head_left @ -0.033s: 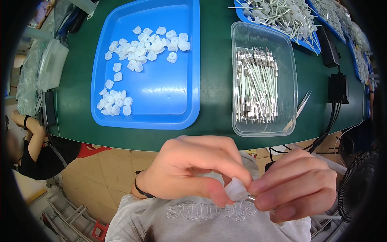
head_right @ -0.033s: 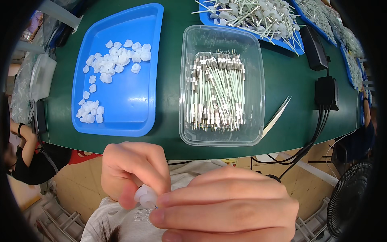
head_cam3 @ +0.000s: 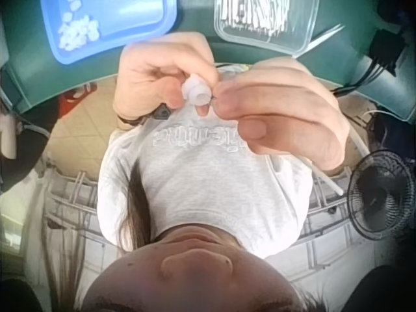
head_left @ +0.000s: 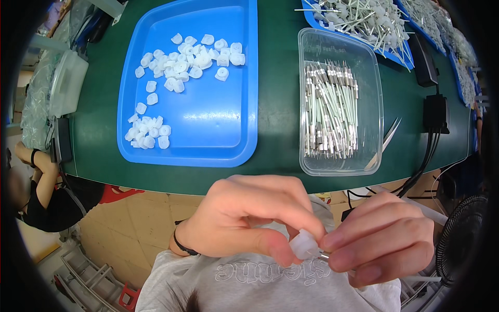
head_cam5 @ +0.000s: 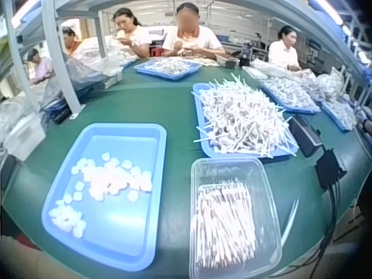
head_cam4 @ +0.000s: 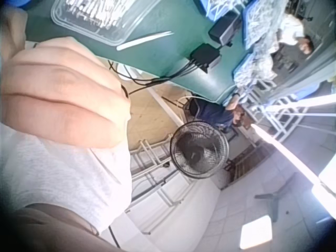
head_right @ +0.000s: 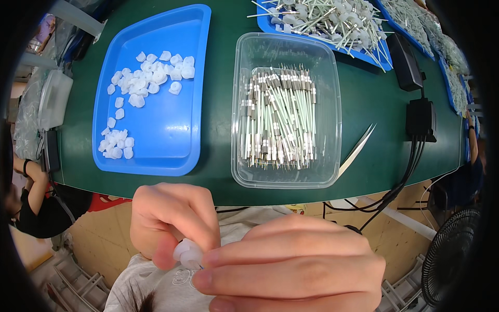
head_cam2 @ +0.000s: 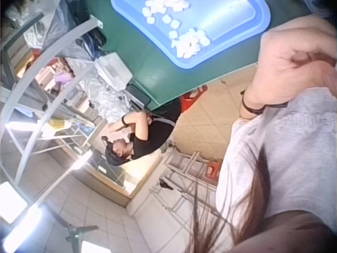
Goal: Assembling small white plastic housings onto metal electrical leads at a factory workbench.
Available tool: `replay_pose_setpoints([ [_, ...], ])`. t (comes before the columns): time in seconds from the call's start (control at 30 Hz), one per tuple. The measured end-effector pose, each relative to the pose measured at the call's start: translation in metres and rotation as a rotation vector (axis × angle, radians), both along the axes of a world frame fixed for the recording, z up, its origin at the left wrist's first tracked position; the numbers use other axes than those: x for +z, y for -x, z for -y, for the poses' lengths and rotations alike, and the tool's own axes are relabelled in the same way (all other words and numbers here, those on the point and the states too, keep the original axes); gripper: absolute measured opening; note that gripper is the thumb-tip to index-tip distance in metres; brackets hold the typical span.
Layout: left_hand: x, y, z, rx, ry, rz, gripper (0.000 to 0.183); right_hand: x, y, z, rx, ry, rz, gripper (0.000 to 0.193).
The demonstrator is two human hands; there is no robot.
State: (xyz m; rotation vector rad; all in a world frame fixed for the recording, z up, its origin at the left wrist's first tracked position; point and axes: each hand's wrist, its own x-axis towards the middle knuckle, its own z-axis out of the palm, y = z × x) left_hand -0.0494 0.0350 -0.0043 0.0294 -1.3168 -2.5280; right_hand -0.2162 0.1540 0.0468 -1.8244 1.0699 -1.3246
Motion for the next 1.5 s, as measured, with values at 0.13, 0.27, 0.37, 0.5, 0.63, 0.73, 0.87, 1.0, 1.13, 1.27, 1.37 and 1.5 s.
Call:
replay_pose_setpoints([
  [0.13, 0.002, 0.005, -0.003, 0.083, 0.118, -0.010, 0.049, 0.002, -0.002, -0.003, -0.047, 0.026, -0.066, 0.018],
  [0.27, 0.001, 0.007, -0.002, 0.080, 0.127, -0.036, 0.049, 0.005, 0.000, -0.004, -0.025, 0.027, -0.102, 0.014],
  [0.37, 0.001, 0.006, -0.003, 0.098, 0.127, -0.028, 0.048, 0.001, -0.002, -0.005, -0.056, 0.051, -0.114, 0.017],
  [0.5, 0.002, 0.005, -0.003, 0.115, 0.155, -0.014, 0.048, 0.003, -0.002, -0.004, -0.058, 0.034, -0.165, 0.019],
  [0.63, 0.004, 0.005, -0.004, 0.133, 0.177, 0.024, 0.048, 0.000, -0.008, -0.005, -0.141, 0.057, -0.208, 0.020],
  [0.73, 0.006, 0.005, -0.006, 0.157, 0.155, 0.044, 0.048, 0.001, -0.007, -0.005, -0.144, 0.044, -0.254, 0.021],
  [0.87, 0.003, 0.005, -0.004, 0.179, 0.246, 0.021, 0.048, -0.013, -0.010, 0.001, -0.242, 0.151, -0.214, 0.023],
  [1.0, 0.002, 0.009, -0.006, 0.253, 0.252, -0.005, 0.046, -0.026, -0.021, 0.003, -0.429, 0.247, -0.108, 0.027],
  [1.13, 0.001, 0.006, -0.005, 0.282, 0.375, -0.026, 0.037, -0.028, -0.018, 0.000, -0.410, 0.227, -0.086, 0.029],
  [1.27, 0.002, 0.006, -0.004, 0.268, 0.312, 0.027, 0.028, -0.027, -0.016, 0.001, -0.364, 0.218, -0.088, 0.033],
  [1.37, 0.003, 0.004, -0.002, 0.268, 0.343, 0.062, 0.025, -0.031, -0.016, 0.000, -0.357, 0.229, -0.093, 0.038],
  [1.5, 0.012, 0.000, -0.001, 0.270, 0.366, 0.183, 0.024, -0.025, -0.013, 0.003, -0.275, 0.138, -0.079, 0.043],
])
